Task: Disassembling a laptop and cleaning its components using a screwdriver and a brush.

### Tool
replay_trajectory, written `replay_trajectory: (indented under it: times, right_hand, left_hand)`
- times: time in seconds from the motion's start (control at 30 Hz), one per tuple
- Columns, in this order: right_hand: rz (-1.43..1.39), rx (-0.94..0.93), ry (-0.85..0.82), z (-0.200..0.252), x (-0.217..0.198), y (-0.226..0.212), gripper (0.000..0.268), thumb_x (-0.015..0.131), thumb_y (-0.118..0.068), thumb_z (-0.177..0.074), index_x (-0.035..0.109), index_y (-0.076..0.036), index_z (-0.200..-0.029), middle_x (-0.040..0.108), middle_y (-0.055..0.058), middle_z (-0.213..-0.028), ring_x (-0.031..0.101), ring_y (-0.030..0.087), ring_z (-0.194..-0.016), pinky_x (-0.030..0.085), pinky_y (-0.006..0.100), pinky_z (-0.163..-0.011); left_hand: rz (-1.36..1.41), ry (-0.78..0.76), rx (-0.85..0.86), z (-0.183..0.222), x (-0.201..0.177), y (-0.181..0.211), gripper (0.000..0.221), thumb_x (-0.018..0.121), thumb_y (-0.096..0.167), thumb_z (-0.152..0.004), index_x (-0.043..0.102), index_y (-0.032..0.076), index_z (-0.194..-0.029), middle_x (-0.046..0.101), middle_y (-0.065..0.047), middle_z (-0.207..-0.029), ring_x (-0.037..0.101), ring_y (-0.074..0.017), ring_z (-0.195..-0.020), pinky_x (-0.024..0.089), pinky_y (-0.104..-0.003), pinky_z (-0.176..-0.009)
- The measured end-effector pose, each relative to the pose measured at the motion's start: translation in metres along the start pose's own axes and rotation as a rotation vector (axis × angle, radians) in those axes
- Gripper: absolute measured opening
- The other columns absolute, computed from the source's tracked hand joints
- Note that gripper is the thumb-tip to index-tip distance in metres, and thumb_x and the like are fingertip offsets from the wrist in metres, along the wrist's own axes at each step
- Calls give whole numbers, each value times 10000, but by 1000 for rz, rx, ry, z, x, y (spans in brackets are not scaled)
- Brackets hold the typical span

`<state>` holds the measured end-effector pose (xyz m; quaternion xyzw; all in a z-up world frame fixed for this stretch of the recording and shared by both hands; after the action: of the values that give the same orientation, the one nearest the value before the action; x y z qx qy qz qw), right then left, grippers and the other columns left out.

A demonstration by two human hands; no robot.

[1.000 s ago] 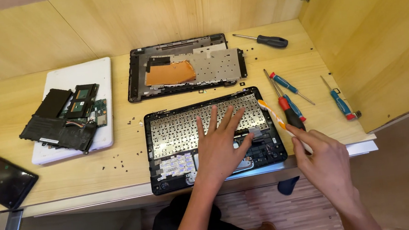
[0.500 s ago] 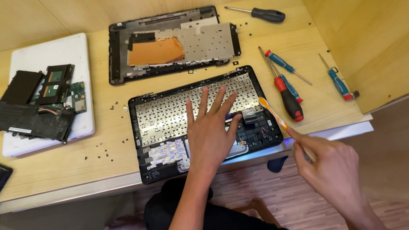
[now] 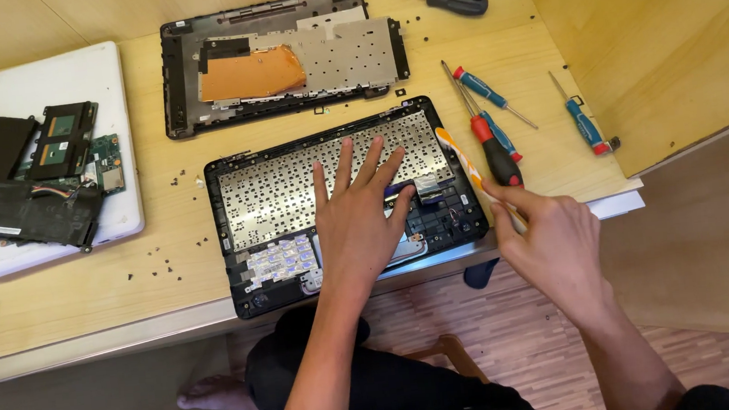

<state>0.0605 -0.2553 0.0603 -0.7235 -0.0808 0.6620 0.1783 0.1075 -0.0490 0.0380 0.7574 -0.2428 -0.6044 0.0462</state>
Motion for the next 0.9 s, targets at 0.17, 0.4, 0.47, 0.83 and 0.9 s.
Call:
replay_trajectory:
  times: [0.17,0.4,0.47,0.83,0.9]
  right_hand:
    - [43,61,-76,17,-6,3,397,586,-307,-924,748,-357,-1283,698,140,-612,636,414,-662,469,475,-637]
    - [35,110,-49,47,-6,28,391,618,-329,-904,755,-439,-1253,653,116,-582,626,373,-667,486,435,-672]
    - [-22,52,12,46,2,30,361,638,-302,-911,771,-394,-1234,621,93,-542,535,304,-555,454,410,-603]
    - [-59,51,8,75,5,63,375,692,-270,-853,783,-406,-1191,670,75,-571,514,292,-482,482,368,-584]
    - [-110,21,49,66,5,53,336,683,-284,-886,786,-376,-1191,472,103,-484,344,239,-460,417,364,-524]
  left_hand:
    - [22,12,-7,1,-2,0,502,468,487,-1026,538,288,-1482,473,7,-1575,258,-316,-1537,100,-606,-1224]
    - [-19,52,16,2,-4,2,495,488,485,-1032,546,281,-1480,492,-3,-1567,288,-322,-1530,131,-610,-1227]
    - [-10,36,6,3,-4,2,500,478,487,-1032,538,283,-1485,480,-1,-1574,272,-319,-1534,117,-612,-1227]
    - [-2,72,15,1,-7,3,482,488,474,-1032,570,268,-1460,493,-7,-1566,294,-326,-1528,130,-615,-1226]
    - [-6,66,19,2,-6,4,484,495,474,-1031,566,270,-1463,495,-13,-1564,291,-327,-1528,117,-613,-1229]
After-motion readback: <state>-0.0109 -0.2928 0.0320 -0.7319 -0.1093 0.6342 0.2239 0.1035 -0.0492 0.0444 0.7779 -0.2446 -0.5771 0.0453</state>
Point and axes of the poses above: each hand's wrist, its own z-axis away from the middle knuckle, its own x-axis out of the palm, y = z × x, the point moved 10 cm from there along -z, towards the middle knuckle
